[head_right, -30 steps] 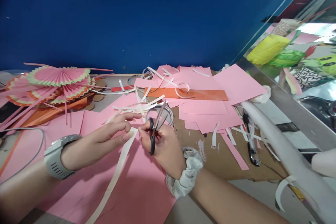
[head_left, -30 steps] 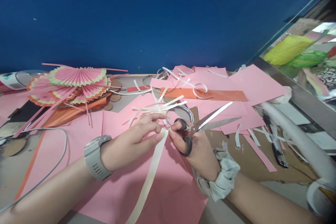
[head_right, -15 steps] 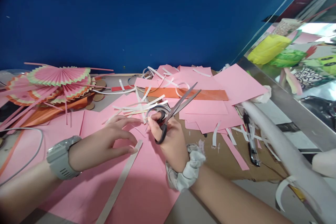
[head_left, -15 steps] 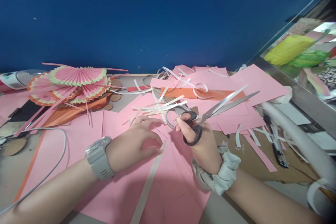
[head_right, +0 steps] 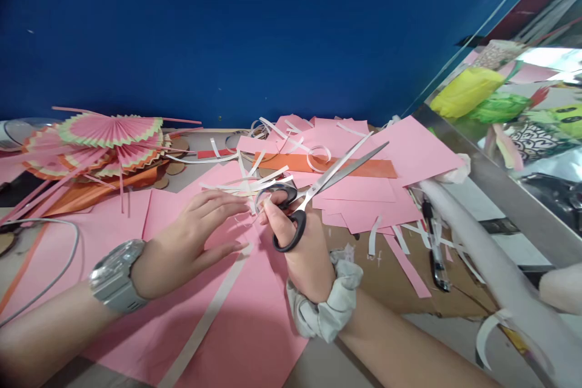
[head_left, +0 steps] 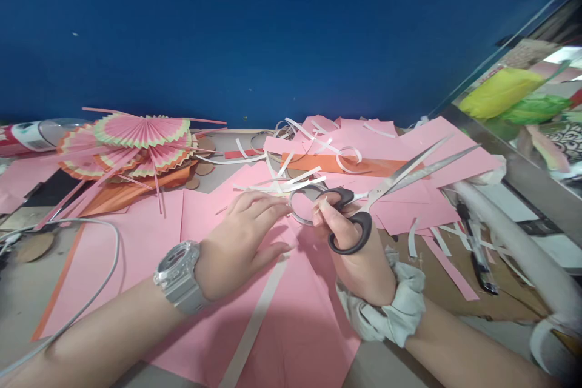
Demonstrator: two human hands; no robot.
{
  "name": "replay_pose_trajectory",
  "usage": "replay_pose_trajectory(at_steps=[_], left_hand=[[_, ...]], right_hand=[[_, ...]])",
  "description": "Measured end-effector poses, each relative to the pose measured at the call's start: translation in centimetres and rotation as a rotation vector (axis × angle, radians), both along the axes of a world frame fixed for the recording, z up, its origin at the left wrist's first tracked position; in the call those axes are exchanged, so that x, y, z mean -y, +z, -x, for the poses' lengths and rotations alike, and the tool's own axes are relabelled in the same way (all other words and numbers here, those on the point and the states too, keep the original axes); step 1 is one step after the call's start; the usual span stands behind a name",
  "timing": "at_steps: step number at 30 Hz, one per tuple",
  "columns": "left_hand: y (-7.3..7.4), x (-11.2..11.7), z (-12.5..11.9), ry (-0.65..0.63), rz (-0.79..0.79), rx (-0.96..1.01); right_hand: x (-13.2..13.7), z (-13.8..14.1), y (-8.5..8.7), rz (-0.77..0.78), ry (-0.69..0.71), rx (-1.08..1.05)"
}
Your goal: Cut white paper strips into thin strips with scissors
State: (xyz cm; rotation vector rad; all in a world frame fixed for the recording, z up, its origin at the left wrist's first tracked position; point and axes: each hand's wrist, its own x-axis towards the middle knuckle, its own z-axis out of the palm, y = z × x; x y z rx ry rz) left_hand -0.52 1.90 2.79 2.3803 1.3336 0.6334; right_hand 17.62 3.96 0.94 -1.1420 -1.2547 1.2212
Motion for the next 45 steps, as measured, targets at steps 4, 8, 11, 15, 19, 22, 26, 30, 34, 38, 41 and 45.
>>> replay_pose_trajectory(at_steps=[4,8,11,15,19,22,26,30,34,38,41,45], left_hand=[[0.2,0.0,-0.6,0.016,0.051,0.061],[1.0,-0.2,-0.9,0.034,0.112,0.017],[1.6,-1.3,0.3,0.097,0.168,-0.115],[2.8,-4.8,3.7,0.222,0.182,-0.281],[4.0,-9.3,6.6,0.343,0.12,-0.415],[4.0,-12.0,7.7,0.41,0.111,-0.491],[3.1,-14.5,8.3,0.422,0.11,-0.575],[1.9,-16.2,8.6,0.403,0.137,-0.618],[1.3,-17.0,8.6,0.399,0.113,-0.628],[1.1,-17.2,8.3,0.404,0.091,-0.639],[1.0,-17.1,8.2,0.416,0.076,-0.651],[1.0,-17.1,8.3,0.417,0.065,-0.658]], right_hand=[[-0.2,0.0,-0.1,0.024,0.036,-0.159],[-0.5,-0.1,-0.4,0.02,0.041,-0.214],[-0.7,-0.2,-0.6,0.015,0.031,-0.264],[-1.0,-0.1,-0.9,0.013,0.022,-0.306],[-0.8,0.0,-1.6,0.012,0.023,-0.308],[-0.7,0.1,-2.3,0.017,0.035,-0.318],[-0.8,0.2,-2.9,0.022,0.069,-0.314],[-0.9,0.4,-2.8,0.025,0.087,-0.291],[-0.7,0.5,-2.6,0.027,0.089,-0.268],[-0.5,0.4,-2.6,0.035,0.101,-0.257],[-0.4,0.4,-2.7,0.038,0.105,-0.263],[-0.5,0.4,-2.8,0.039,0.107,-0.267]])
